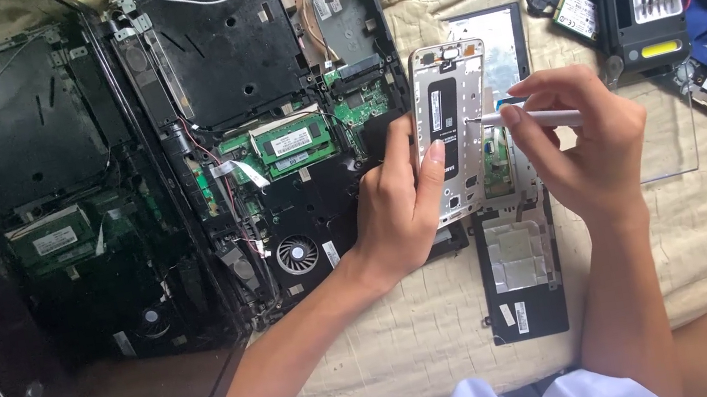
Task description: The person is reassembling internal components of a smartphone while working on a surface next to an open laptop.
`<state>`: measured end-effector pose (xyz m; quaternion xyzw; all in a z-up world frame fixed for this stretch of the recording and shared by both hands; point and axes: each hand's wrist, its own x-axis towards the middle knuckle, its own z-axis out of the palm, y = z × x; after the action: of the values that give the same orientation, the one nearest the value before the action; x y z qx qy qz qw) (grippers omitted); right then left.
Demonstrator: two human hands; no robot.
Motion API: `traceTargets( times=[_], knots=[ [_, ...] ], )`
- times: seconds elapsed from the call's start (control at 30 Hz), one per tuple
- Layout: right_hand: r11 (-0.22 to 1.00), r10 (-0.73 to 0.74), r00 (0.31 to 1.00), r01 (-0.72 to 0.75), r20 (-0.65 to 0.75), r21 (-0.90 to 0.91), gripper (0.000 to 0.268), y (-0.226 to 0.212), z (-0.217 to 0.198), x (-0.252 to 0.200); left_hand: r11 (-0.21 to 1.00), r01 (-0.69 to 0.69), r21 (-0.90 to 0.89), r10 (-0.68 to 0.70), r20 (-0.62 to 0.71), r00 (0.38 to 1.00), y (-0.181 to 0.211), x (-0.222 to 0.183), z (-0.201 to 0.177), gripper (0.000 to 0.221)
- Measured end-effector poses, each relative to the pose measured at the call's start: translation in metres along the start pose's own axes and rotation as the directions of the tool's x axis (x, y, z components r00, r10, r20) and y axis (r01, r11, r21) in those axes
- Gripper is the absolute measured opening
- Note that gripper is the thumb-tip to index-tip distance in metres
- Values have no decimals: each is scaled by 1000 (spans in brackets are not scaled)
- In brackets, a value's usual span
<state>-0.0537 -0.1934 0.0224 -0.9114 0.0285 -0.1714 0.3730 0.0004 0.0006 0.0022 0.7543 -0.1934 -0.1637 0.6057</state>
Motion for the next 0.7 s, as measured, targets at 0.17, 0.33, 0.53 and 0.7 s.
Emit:
traceTargets(
  times=[0.17,0.33,0.53,0.7],
  knots=[
    [995,-76,997,76,-2,-65,6,4,3,-1,1000,-9,5,9,-9,1000,0,0,0,25],
    [995,-94,995,93,-19,-39,3,2,5,-2,1000,-15,22,14,14,1000,0,1,0,25],
    [994,-96,995,95,-16,-50,8,5,6,-4,999,-21,39,20,15,1000,-1,0,1,24],
    [995,-73,997,72,-15,-75,9,7,6,-6,999,-22,32,21,23,1000,-1,0,1,25]
  ],
)
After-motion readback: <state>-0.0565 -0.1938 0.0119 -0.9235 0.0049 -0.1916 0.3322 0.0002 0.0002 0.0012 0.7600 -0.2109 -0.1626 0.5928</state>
